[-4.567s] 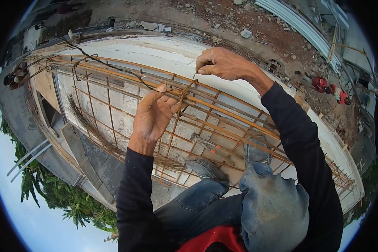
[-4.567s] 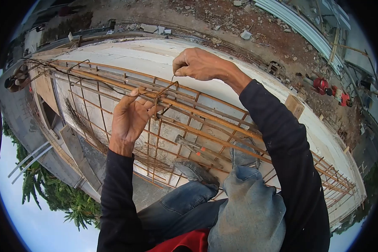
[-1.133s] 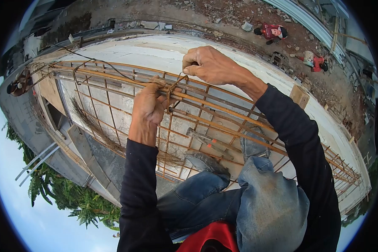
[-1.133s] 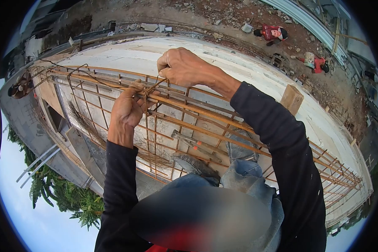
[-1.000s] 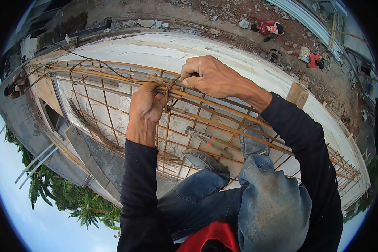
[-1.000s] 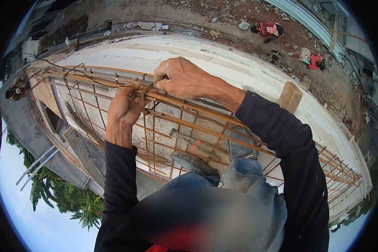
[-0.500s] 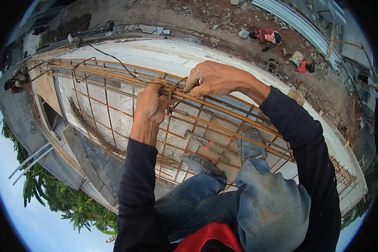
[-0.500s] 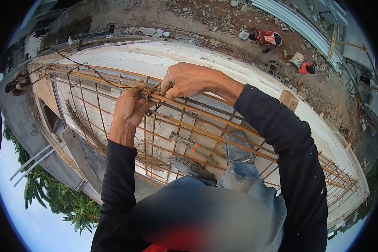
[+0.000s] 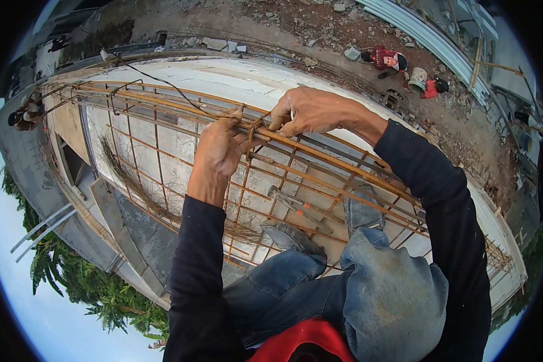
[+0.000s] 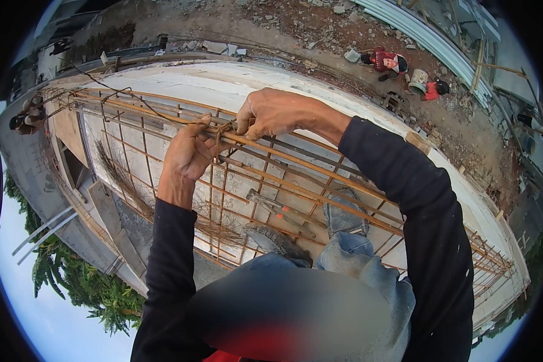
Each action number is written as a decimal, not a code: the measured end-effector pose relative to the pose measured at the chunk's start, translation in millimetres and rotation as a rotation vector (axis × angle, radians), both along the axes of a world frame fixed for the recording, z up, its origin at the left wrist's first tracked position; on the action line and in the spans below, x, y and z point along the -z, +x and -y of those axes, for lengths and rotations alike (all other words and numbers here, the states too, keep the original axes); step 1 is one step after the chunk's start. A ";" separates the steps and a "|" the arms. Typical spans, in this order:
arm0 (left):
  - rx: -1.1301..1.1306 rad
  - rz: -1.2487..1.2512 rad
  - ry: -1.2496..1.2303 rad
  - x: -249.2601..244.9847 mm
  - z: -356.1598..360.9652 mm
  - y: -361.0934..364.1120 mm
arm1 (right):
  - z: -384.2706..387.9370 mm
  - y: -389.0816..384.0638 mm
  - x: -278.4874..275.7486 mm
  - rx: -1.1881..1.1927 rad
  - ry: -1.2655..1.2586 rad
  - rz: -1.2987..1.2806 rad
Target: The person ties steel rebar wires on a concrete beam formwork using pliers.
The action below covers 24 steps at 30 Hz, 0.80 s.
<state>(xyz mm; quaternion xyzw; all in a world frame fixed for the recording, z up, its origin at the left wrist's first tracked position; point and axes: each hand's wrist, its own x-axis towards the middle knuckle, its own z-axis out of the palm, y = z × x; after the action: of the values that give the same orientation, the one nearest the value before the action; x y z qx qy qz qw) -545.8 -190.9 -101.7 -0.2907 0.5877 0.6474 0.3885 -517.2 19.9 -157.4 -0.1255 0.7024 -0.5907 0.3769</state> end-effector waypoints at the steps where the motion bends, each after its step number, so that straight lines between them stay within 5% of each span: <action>1: -0.015 0.018 0.011 0.5 0.9 -0.8 | 3.5 -0.4 -1.2 -0.001 0.001 0.001; 7: -0.027 0.034 0.019 1.5 2.3 -2.0 | 28.2 7.1 23.7 0.066 0.064 -0.156; 9: -0.024 0.043 0.017 2.1 2.9 -2.1 | 36.3 16.7 37.0 0.281 0.173 -0.548; 15: -0.010 0.041 0.038 2.7 3.5 -3.2 | 36.8 9.6 20.3 0.089 0.327 -0.209; 24: -0.019 0.020 0.040 5.4 5.8 0.0 | 40.1 14.8 18.1 0.237 0.256 -0.210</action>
<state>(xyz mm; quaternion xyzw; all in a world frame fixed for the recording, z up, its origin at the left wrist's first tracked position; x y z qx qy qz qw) -545.7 -196.7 -107.1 -0.2946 0.5680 0.6598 0.3940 -502.4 -20.1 -175.5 -0.0540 0.8169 -0.5207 0.2422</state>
